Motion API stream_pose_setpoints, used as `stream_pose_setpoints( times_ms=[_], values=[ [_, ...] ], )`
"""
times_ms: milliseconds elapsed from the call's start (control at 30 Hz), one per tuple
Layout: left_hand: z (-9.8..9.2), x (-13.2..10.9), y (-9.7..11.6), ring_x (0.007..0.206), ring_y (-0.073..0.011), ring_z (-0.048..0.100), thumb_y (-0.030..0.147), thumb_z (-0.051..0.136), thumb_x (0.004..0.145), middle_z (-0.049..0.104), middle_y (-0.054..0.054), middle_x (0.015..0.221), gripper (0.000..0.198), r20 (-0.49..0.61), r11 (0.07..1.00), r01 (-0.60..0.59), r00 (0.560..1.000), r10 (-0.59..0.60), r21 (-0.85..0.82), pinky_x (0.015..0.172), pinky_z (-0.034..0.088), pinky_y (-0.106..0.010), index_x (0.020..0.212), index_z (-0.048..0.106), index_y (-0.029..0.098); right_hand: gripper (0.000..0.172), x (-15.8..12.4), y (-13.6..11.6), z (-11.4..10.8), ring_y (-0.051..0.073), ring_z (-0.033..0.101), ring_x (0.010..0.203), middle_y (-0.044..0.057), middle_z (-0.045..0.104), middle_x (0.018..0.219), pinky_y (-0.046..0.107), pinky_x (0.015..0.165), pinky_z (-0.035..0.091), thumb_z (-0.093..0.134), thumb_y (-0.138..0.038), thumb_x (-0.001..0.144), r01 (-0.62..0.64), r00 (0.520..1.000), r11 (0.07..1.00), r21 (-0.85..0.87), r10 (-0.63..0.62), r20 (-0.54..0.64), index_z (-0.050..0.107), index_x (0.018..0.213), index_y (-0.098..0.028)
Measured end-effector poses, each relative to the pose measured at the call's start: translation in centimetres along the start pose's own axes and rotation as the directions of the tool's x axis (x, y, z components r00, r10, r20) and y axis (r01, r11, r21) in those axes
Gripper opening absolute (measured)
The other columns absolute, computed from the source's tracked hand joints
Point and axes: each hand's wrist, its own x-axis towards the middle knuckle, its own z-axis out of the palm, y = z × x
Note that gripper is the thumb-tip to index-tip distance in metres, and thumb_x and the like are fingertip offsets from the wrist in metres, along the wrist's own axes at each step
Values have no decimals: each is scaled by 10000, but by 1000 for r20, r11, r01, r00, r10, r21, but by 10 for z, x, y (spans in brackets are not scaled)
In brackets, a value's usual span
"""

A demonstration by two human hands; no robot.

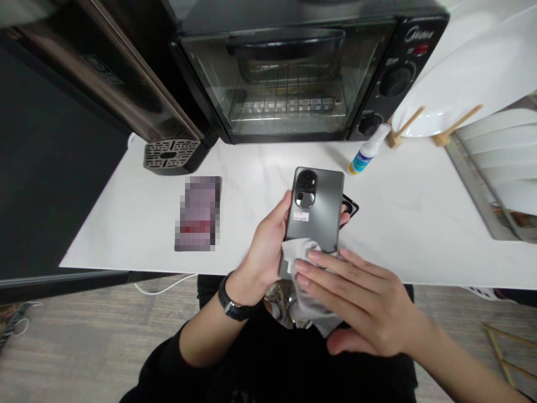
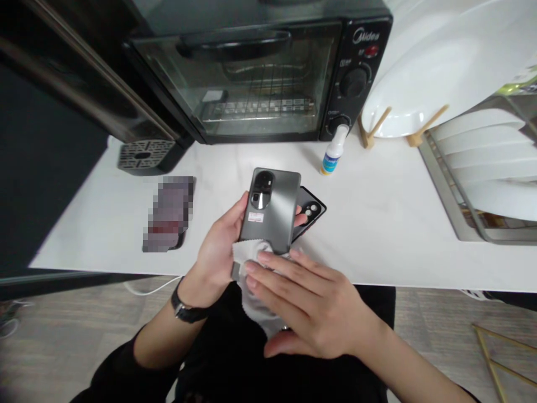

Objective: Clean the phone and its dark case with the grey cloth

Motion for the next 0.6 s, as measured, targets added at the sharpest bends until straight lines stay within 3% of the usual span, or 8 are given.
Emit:
stream_pose_setpoints(
  times_ms=[167, 233, 267, 333, 400, 467, 533, 600],
  values=[
    [9, 0, -19, 993, -237, 800, 385, 430, 1126, 820, -119, 1118, 464, -118, 993, -102, 987, 109, 60, 968, 588, -340, 1430, 662, 124, 915, 6, 18, -7, 255, 212, 1678, 145, 417, 1710, 467, 1382, 188, 262, -760, 1044, -281, 958, 955, -96, 274, -79, 460, 1600, -60],
    [11, 1, -22, 964, -220, 800, 376, 440, 1124, 825, -114, 1084, 447, -164, 993, -88, 981, 101, 83, 928, 589, -302, 1388, 687, 112, 987, 12, 12, -4, 263, 227, 1675, 151, 436, 1696, 474, 1389, 158, 265, -821, 1009, -241, 970, 966, -90, 236, -65, 478, 1587, -50],
    [10, 1, -19, 947, -220, 801, 414, 420, 1128, 826, -126, 1073, 483, -144, 997, -31, 989, 41, 72, 902, 593, -293, 1354, 705, 96, 978, 12, 6, -2, 257, 264, 1665, 143, 476, 1673, 456, 1392, 155, 306, -825, 1005, -179, 983, 981, -78, 175, -47, 509, 1565, -49],
    [7, -1, -11, 925, -229, 803, 537, 344, 1127, 820, -165, 1082, 638, -44, 996, 80, 996, -78, 39, 870, 601, -293, 1286, 732, 56, 888, 7, -3, 1, 238, 361, 1628, 111, 563, 1613, 408, 1388, 191, 405, -776, 1019, -32, 999, 998, -52, 31, -23, 573, 1514, -58],
    [3, -4, -5, 903, -234, 802, 593, 298, 1121, 816, -185, 1086, 724, 33, 997, 75, 997, -76, 28, 846, 606, -299, 1258, 741, 36, 816, -4, -3, 0, 236, 411, 1603, 94, 603, 1582, 397, 1377, 239, 417, -715, 1049, 33, 999, 998, -44, -34, -22, 577, 1512, -62],
    [0, -5, -6, 894, -242, 803, 569, 373, 1116, 818, -170, 1061, 650, 35, 998, 48, 998, -50, 40, 853, 608, -314, 1287, 734, 56, 839, -13, 5, -3, 259, 383, 1617, 123, 574, 1608, 428, 1365, 277, 365, -704, 1065, -54, 998, 996, -74, 51, -43, 495, 1580, -55],
    [2, -3, -14, 914, -247, 803, 500, 505, 1095, 822, -136, 1044, 513, -8, 998, 26, 1000, -26, 52, 909, 603, -334, 1342, 719, 104, 892, -15, 15, -5, 293, 327, 1641, 162, 508, 1656, 493, 1349, 305, 310, -733, 1054, -225, 972, 968, -106, 217, -88, 395, 1645, -70],
    [6, 0, -22, 938, -243, 800, 420, 569, 1081, 825, -114, 1052, 432, -55, 998, -39, 998, 42, 52, 965, 593, -345, 1372, 708, 133, 908, -9, 17, -5, 310, 301, 1650, 166, 477, 1675, 550, 1341, 307, 273, -755, 1045, -305, 949, 946, -112, 293, -114, 381, 1657, -93]
  ],
)
